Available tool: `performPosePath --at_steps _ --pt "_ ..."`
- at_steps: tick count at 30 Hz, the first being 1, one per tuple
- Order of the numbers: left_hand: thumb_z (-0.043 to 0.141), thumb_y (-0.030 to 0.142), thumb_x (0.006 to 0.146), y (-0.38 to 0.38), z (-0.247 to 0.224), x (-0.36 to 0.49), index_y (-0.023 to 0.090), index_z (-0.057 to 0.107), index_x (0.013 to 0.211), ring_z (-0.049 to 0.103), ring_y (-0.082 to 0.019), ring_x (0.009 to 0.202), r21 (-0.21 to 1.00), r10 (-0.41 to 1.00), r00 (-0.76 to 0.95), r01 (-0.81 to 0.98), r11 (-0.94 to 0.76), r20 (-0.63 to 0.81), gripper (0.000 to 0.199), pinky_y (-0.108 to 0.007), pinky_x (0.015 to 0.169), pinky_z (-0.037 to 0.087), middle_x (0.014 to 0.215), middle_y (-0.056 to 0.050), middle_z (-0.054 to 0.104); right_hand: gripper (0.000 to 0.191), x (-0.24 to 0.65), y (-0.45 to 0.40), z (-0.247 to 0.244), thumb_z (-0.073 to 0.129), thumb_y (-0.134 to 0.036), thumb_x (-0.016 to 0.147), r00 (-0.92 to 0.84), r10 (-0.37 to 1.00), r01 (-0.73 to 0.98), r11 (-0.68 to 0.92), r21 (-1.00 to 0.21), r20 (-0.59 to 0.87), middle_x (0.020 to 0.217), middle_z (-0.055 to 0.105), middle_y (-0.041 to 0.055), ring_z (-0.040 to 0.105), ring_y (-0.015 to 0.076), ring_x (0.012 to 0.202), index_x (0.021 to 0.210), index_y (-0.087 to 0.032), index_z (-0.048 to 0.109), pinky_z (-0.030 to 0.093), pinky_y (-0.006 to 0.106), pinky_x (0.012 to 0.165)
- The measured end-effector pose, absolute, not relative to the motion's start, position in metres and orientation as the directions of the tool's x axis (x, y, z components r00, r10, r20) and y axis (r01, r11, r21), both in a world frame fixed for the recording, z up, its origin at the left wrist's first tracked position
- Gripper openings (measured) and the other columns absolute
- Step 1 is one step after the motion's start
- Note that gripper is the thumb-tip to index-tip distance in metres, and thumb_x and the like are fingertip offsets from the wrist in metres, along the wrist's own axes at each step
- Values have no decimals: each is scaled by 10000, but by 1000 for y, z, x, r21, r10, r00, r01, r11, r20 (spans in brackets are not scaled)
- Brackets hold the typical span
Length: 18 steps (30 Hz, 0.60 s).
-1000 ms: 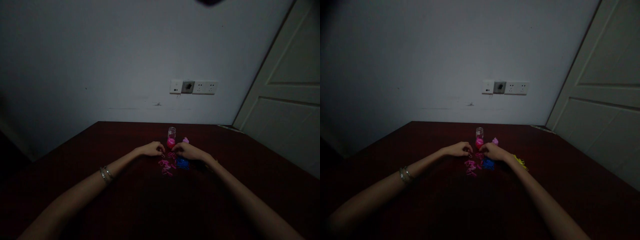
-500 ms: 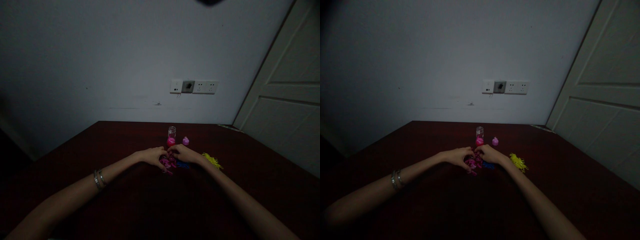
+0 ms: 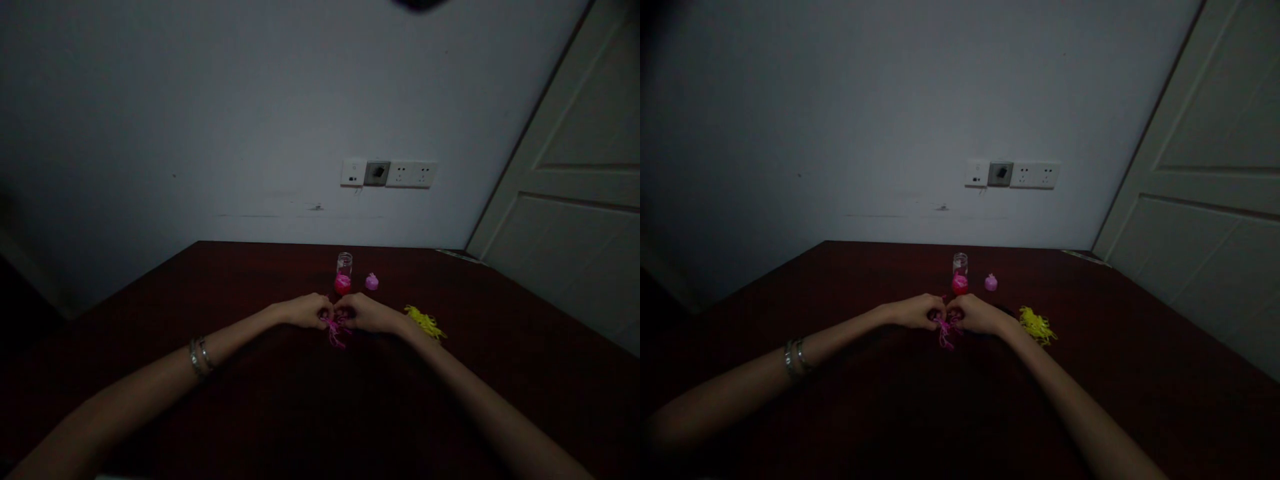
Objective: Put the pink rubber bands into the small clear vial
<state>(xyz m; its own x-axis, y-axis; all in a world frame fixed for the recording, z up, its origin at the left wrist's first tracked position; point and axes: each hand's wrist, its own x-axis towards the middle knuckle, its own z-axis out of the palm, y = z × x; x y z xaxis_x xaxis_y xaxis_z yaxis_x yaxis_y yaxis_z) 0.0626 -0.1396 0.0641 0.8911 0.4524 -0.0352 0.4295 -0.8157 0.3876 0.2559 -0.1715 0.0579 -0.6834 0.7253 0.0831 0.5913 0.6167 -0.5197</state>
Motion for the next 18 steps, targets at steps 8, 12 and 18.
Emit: performPosePath --at_steps 8,12,18 --pt "559 117 635 -135 61 61 143 617 726 436 -73 518 413 456 888 439 -798 -63 111 -191 493 300 591 30 531 263 253 -170 48 476 -37 670 -669 734 633 644 -429 114 701 605 10 492 104 609 822 -156 656 354 207 582" --pt "543 106 642 -125 78 55 124 625 755 465 -71 545 418 481 877 433 -798 10 141 -183 510 323 646 9 564 219 248 -175 51 467 -47 695 -665 736 660 657 -364 124 720 605 35 504 115 629 775 -145 646 361 213 598" --pt "553 154 661 -95 132 58 93 631 783 478 -80 593 403 574 790 464 -789 215 157 -198 556 346 676 -15 572 204 245 -179 50 466 -74 737 -663 739 690 666 -285 122 829 614 73 539 147 744 812 -139 645 377 235 685"
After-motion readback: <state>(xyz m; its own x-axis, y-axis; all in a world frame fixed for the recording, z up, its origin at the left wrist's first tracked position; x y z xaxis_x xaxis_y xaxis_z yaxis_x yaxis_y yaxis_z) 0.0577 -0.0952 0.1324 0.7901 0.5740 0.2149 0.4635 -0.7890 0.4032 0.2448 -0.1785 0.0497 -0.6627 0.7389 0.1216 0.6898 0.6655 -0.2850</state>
